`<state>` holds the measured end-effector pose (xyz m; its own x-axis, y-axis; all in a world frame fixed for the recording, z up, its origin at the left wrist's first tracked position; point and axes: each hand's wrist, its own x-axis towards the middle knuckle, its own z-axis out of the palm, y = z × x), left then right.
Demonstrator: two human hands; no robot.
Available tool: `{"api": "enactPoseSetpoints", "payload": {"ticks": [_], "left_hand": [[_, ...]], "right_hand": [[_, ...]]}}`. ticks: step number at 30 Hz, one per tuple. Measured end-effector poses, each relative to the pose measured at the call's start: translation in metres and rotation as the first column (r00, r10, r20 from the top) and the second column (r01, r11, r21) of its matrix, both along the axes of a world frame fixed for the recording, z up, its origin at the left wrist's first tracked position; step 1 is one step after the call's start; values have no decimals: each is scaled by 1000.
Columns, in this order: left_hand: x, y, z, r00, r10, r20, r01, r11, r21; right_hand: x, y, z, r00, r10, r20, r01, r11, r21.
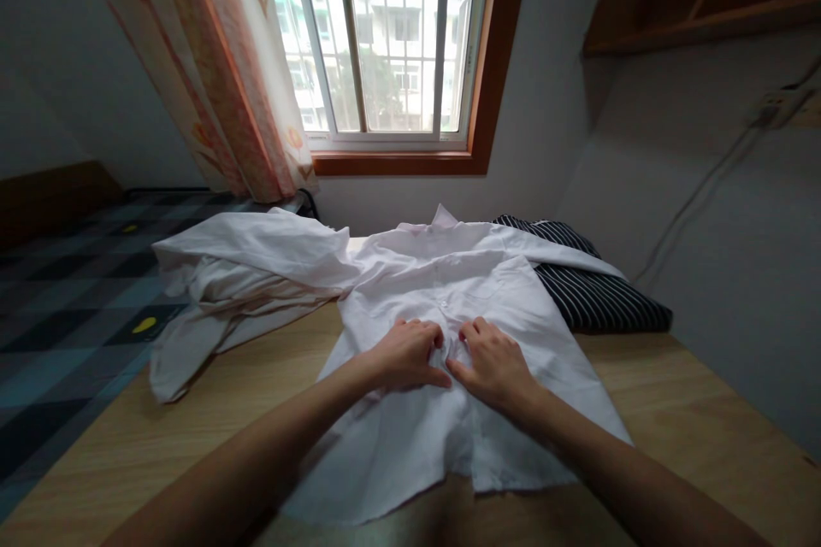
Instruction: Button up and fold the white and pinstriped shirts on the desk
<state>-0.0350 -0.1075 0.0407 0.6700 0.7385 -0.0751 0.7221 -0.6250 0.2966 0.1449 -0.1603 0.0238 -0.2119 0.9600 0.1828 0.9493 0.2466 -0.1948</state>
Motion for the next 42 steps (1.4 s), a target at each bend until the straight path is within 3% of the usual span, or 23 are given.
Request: {"api": "enactPoseSetpoints", "payload": {"ticks": [5,11,16,21,26,35,42], "left_hand": [[4,12,9,999,-38,-3,37,991,-126],[18,7,1,995,50,81,-50,999,5],[26,-1,-8,976,133,175,-139,990,24],[33,-6,-7,976,157,152,-159,987,1],[32,-9,-10,968,174,181,-174,985,-15],[32,-8,-2,821,321,472,-214,940,-266],[35,-8,-10,676,463,573,-182,858,-479]], "right_hand": [[-12,-3,2,997,-39,70,37,999,36],[-10,5,3,995,-77,68,77,997,2],[10,11,5,971,-139,-192,130,990,-58],[20,13,2,851,-155,-502,101,986,-133],[15,11,-4,792,-134,-596,31,983,-179],[10,5,-6,727,-161,-668,55,983,-177],[10,5,-6,683,-151,-715,52,986,-159]]}}
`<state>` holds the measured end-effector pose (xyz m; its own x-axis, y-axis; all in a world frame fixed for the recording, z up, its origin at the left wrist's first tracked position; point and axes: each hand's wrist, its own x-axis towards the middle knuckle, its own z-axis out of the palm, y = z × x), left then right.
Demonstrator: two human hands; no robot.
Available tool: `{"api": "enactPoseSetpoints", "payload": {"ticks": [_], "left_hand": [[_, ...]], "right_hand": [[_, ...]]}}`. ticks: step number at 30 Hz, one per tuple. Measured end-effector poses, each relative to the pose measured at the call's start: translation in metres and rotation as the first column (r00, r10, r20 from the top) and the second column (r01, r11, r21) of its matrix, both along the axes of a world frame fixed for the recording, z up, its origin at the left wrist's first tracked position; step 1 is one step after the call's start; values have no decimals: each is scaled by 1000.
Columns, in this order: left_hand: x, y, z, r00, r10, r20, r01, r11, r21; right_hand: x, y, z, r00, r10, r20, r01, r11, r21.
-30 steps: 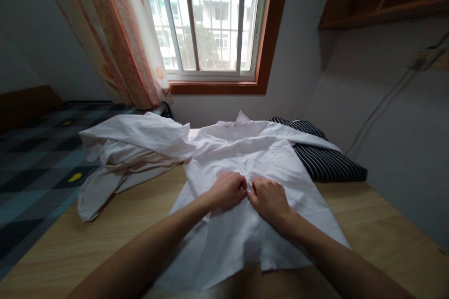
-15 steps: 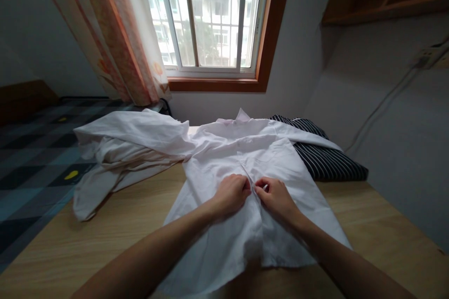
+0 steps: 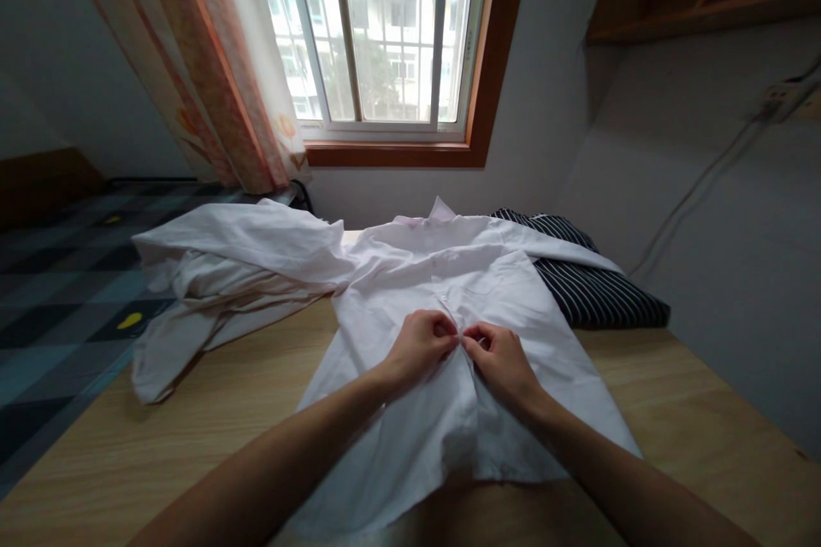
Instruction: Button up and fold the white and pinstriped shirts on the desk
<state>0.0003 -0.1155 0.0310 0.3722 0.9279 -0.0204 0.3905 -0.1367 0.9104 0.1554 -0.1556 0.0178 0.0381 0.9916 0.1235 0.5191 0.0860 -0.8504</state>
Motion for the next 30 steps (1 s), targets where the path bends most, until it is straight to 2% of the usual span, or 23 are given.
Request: {"api": "enactPoseSetpoints", "payload": {"ticks": [6,11,13,15,21,26,30], "left_hand": [[1,-2,-9,969,96,226,-57,983,-176],[3,-2,-11,933,157,323,-68,961,-270],[4,-1,-12,917,180,356,-62,946,-319],[4,-1,-12,911,206,359,-70,932,-356],[4,-2,-12,906,239,350,-100,923,-371],[5,-3,-9,879,267,394,-92,907,-410],[5,-3,-6,884,312,349,-131,880,-456]], "right_hand": [[1,2,-6,996,24,-90,-25,1000,-15],[4,10,-20,936,15,-352,-82,981,-175],[3,11,-23,918,11,-397,-92,978,-186],[1,10,-23,927,25,-374,-94,981,-167],[-8,0,-11,997,21,-74,-19,1000,21],[-6,3,-17,990,4,-143,-4,1000,-1],[-6,3,-17,993,-1,-121,3,1000,11]]}}
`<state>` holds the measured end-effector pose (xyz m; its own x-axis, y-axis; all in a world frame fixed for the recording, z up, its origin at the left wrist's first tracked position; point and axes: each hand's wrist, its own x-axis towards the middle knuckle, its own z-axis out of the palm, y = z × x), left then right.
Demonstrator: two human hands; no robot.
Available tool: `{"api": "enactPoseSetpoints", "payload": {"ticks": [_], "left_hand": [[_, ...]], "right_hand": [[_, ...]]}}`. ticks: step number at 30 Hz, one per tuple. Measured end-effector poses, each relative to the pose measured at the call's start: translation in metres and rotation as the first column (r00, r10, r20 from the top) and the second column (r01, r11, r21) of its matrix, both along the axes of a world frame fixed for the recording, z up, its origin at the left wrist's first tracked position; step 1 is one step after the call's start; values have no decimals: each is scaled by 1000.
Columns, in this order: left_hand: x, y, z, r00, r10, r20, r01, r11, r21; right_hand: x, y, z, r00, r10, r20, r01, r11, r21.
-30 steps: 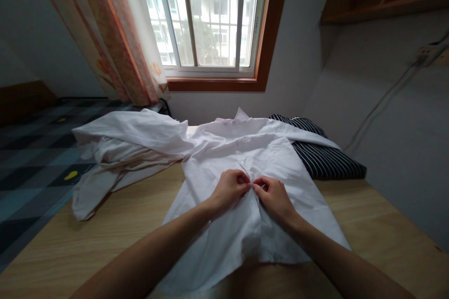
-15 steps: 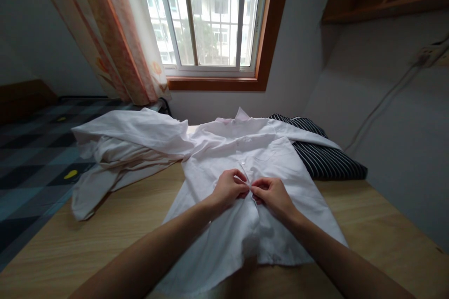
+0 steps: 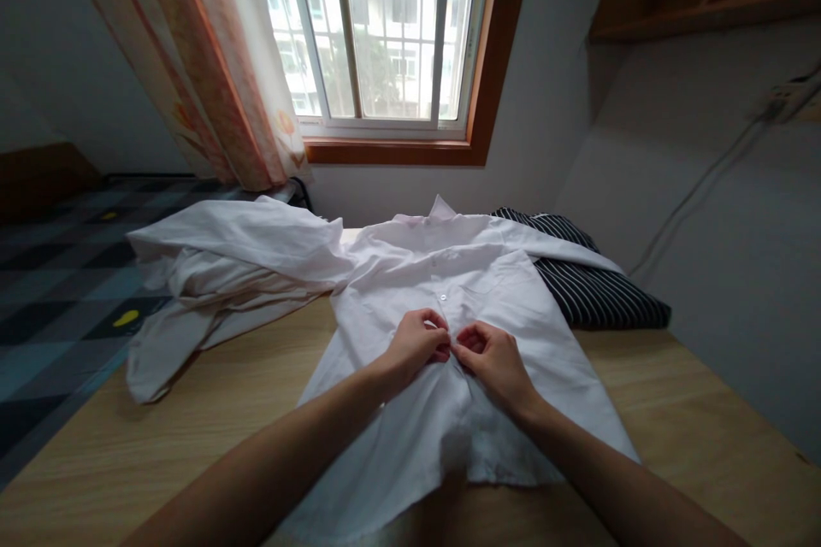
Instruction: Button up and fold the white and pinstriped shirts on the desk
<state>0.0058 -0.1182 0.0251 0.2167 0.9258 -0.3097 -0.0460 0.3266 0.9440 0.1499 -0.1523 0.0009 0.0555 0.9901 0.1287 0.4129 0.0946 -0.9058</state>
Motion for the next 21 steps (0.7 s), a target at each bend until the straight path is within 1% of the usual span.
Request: {"api": "enactPoseSetpoints", "payload": {"ticks": [4,8,11,13,15,19,21], "left_hand": [[0,0,-2,999,-49,-16,50,997,57],[0,0,-7,999,-30,-17,31,994,102],[0,0,-10,998,-40,-53,49,984,172],[-1,0,-12,993,-41,-114,68,966,247],[-1,1,-12,983,-31,-182,88,944,317],[-3,0,-10,959,0,-284,128,892,433],[-4,-1,-7,944,-6,-331,173,861,478]], "right_hand": [[-2,-3,7,1000,4,18,-4,1000,13],[-2,-4,8,1000,4,15,-4,1000,8],[0,-1,2,996,4,-84,-9,998,-57],[1,2,-3,981,4,-193,-28,992,-122],[2,4,-6,965,-2,-263,-44,984,-171],[5,7,-5,953,-5,-302,-72,968,-242],[7,8,-3,938,19,-346,-126,949,-288]]}}
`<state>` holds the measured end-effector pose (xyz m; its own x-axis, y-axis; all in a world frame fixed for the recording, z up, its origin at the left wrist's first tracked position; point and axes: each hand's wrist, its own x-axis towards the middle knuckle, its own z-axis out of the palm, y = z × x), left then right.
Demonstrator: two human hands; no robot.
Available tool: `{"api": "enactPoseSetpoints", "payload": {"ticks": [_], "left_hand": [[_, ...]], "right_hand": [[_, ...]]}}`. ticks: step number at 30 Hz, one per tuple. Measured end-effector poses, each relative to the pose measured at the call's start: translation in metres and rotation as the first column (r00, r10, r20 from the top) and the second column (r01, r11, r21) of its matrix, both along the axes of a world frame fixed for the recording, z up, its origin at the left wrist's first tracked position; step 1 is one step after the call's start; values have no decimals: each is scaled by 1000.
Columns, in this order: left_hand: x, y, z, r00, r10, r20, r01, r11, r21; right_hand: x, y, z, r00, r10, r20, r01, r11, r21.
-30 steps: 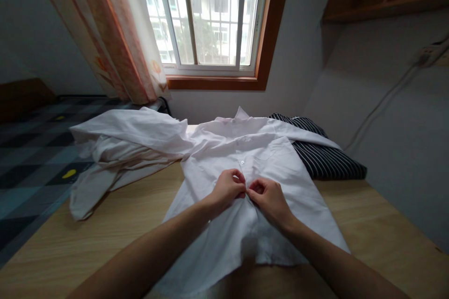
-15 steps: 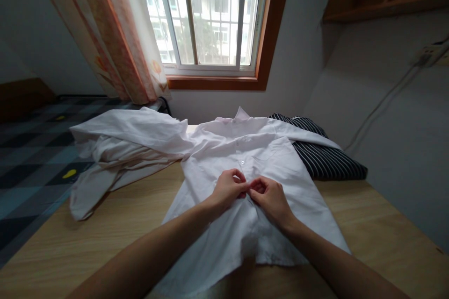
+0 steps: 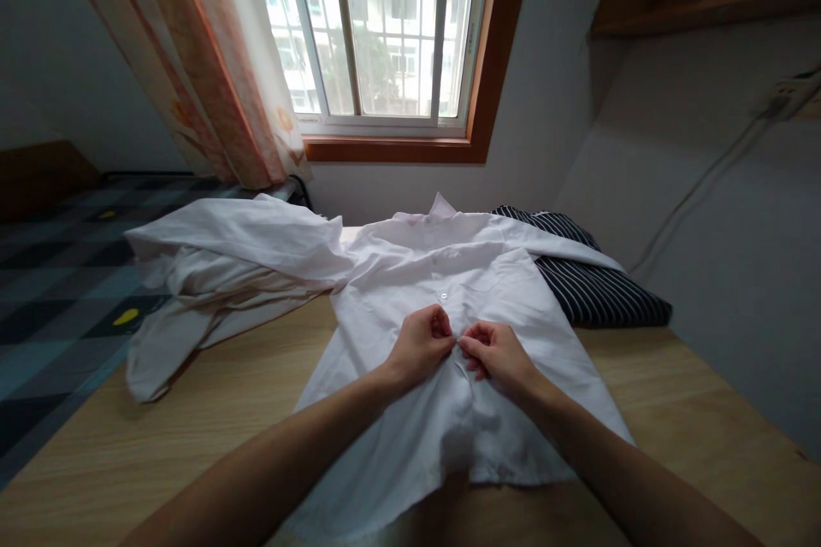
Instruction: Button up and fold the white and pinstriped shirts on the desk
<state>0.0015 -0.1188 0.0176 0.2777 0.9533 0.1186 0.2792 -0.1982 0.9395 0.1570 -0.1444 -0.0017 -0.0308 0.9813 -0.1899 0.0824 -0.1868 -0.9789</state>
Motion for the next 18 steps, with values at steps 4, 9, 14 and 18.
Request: {"api": "enactPoseSetpoints", "payload": {"ticks": [4,9,14,18], "left_hand": [[-1,1,3,994,-55,-94,62,996,68],[-16,-2,20,964,43,-263,25,967,252],[-68,-55,50,761,-294,-579,553,761,340],[-121,-103,35,626,-143,-766,678,585,445]], "right_hand": [[4,4,8,999,9,-51,-14,995,-100],[27,-7,26,956,-43,291,-20,977,210],[80,-66,38,667,94,739,-547,735,400],[126,-110,21,388,-53,920,-779,515,358]]}}
